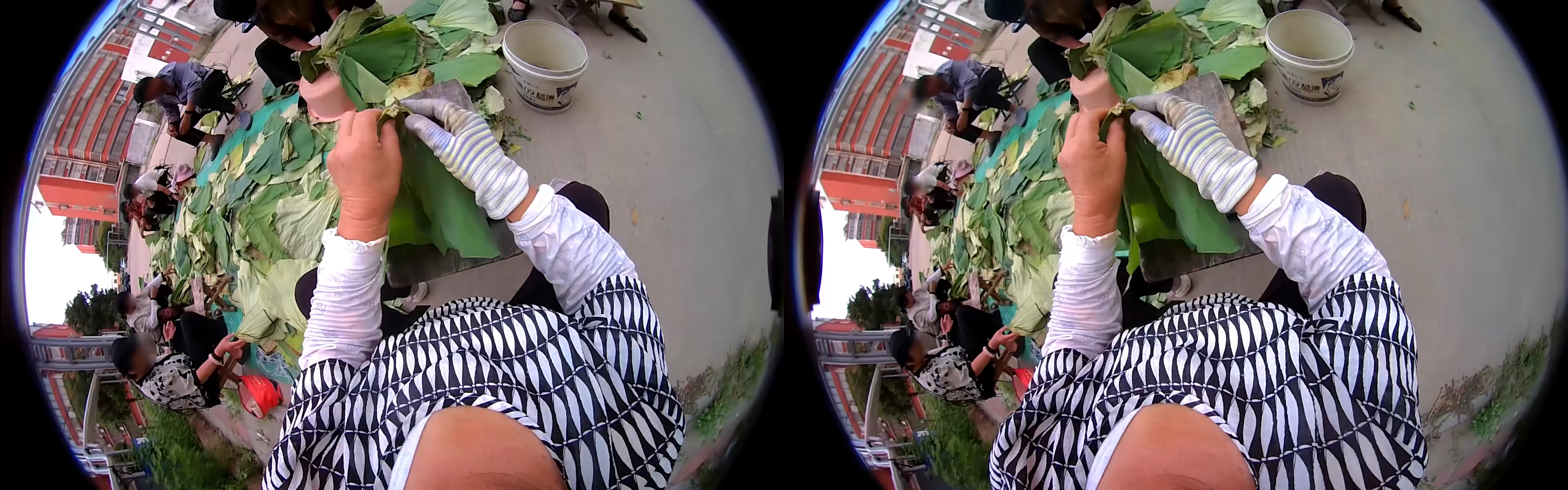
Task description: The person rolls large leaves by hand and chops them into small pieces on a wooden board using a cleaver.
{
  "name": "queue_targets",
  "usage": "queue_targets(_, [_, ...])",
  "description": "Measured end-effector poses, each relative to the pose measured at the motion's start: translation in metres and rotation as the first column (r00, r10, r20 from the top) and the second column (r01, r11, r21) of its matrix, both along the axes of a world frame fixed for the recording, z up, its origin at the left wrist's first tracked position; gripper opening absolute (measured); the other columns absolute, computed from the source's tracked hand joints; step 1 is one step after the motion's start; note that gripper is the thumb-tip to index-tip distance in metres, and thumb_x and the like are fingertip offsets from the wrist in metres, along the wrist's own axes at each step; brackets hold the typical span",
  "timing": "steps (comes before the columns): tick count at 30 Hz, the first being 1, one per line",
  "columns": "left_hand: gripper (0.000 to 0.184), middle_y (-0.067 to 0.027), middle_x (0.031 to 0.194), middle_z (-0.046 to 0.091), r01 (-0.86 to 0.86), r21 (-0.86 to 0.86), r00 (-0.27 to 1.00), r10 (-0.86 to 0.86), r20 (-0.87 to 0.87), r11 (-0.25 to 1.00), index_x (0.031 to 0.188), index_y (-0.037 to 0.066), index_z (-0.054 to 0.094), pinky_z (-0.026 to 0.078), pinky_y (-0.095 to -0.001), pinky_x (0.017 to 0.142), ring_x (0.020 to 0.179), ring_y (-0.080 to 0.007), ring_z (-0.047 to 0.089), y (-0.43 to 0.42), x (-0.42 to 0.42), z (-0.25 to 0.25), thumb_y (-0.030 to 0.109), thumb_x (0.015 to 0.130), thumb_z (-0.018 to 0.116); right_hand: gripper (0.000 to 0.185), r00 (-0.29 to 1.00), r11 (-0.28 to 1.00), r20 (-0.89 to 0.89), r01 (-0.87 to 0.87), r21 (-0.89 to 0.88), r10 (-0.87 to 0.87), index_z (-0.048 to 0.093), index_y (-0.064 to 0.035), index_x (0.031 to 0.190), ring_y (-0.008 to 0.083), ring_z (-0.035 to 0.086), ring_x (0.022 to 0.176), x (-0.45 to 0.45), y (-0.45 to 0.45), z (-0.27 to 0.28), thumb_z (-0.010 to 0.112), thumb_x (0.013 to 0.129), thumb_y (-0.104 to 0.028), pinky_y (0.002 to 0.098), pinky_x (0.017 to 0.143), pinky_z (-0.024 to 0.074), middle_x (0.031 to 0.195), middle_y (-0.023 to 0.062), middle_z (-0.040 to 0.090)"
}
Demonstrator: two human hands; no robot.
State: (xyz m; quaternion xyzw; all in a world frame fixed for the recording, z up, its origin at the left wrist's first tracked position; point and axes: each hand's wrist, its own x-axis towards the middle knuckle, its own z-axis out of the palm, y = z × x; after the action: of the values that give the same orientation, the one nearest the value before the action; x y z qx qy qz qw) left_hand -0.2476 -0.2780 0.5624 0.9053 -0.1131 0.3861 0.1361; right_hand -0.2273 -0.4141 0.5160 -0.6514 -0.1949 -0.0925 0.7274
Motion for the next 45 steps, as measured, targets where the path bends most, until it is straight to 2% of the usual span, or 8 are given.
queue_targets(9, [0.027,-0.0127,0.083,0.058,0.2,-0.345,0.958,-0.257,-0.129,0.917,0.103,-0.002,0.061,0.047,-0.0362,0.067,0.072,-0.0262,0.058,-0.002,0.004,-0.015,0.005,0.077,0.063,0.039,0.998,0.996,0.007,-0.057,0.066,0.056,0.054,-0.0035,0.127,0.0158,0.058,0.104,-0.004,-0.004,-0.004,0.058,0.092,-0.02,0.0278,0.089,0.0452,0.116,0.0113,0.063])
queue_targets(12, [0.028,-0.0075,0.093,0.061,0.179,-0.832,0.811,-0.558,-0.177,0.525,0.11,-0.004,0.058,0.049,-0.0261,0.066,0.073,-0.0133,0.06,0.001,-0.001,-0.011,0.004,0.084,0.062,0.044,0.985,0.976,0.042,-0.172,0.13,0.168,0.053,-0.0022,0.128,0.0163,0.058,0.105,0.002,-0.01,-0.002,0.061,0.09,-0.022,0.028,0.089,0.0452,0.117,0.0117,0.062])
queue_targets(16, [0.03,-0.0066,0.094,0.062,0.139,-0.877,0.786,-0.59,-0.185,0.46,0.113,-0.005,0.056,0.049,-0.022,0.063,0.072,-0.0105,0.059,0.002,-0.005,-0.001,0.004,0.086,0.062,0.043,0.98,0.976,0.083,-0.188,0.109,0.179,0.053,-0.0007,0.126,0.0169,0.058,0.105,0.002,-0.005,-0.005,0.062,0.089,-0.022,0.0286,0.089,0.0457,0.116,0.0123,0.062])
queue_targets(19, [0.032,-0.0061,0.088,0.062,-0.001,-0.729,0.79,-0.446,-0.42,0.684,0.113,-0.003,0.059,0.048,-0.0232,0.064,0.073,-0.0112,0.058,0.008,0.0,0.005,0.007,0.083,0.066,0.041,0.989,0.987,0.047,-0.145,0.065,0.142,0.054,0.0004,0.123,0.0176,0.059,0.103,-0.002,-0.01,-0.001,0.062,0.089,-0.02,0.0295,0.088,0.0465,0.112,0.0126,0.063])
queue_targets(21, [0.031,-0.005,0.082,0.062,0.331,-0.301,0.901,-0.395,-0.181,0.894,0.108,-0.001,0.062,0.046,-0.0246,0.065,0.074,-0.0109,0.057,0.016,0.009,0.001,0.011,0.081,0.07,0.039,0.977,0.982,0.126,-0.177,0.058,0.169,0.055,0.0002,0.123,0.0182,0.06,0.102,-0.001,-0.016,0.004,0.062,0.089,-0.019,0.0294,0.088,0.0468,0.11,0.0124,0.064])
queue_targets(24, [0.032,-0.0054,0.081,0.061,0.344,-0.595,0.731,-0.605,-0.315,0.726,0.104,-0.001,0.064,0.045,-0.0271,0.065,0.072,-0.0135,0.056,0.018,0.012,0.005,0.016,0.078,0.073,0.037,0.971,0.992,0.208,-0.126,0.02,0.119,0.056,-0.0006,0.122,0.0188,0.06,0.101,0.004,-0.018,0.0,0.06,0.09,-0.019,0.0294,0.088,0.0468,0.109,0.0122,0.064])
queue_targets(34, [0.03,-0.0037,0.08,0.061,0.383,-0.56,0.789,-0.575,-0.214,0.734,0.103,-0.004,0.062,0.046,-0.0245,0.065,0.071,-0.0095,0.054,0.024,0.028,0.019,0.015,0.081,0.071,0.048,0.97,0.967,-0.064,-0.238,-0.089,0.233,0.056,-0.003,0.124,0.0146,0.059,0.095,0.014,-0.028,0.005,0.069,0.084,-0.027,0.0286,0.086,0.0464,0.108,0.0092,0.065])
queue_targets(45, [0.019,-0.0155,0.081,0.059,0.211,-0.057,0.975,-0.206,0.076,0.976,0.093,0.002,0.058,0.047,-0.0421,0.062,0.072,-0.0352,0.058,0.008,0.029,0.0,0.014,0.079,0.065,0.032,0.946,0.966,0.301,0.183,-0.184,-0.122,0.064,0.0,0.106,0.0299,0.063,0.089,-0.003,-0.008,-0.002,0.067,0.084,-0.023,0.0347,0.079,0.0495,0.097,0.0169,0.065])
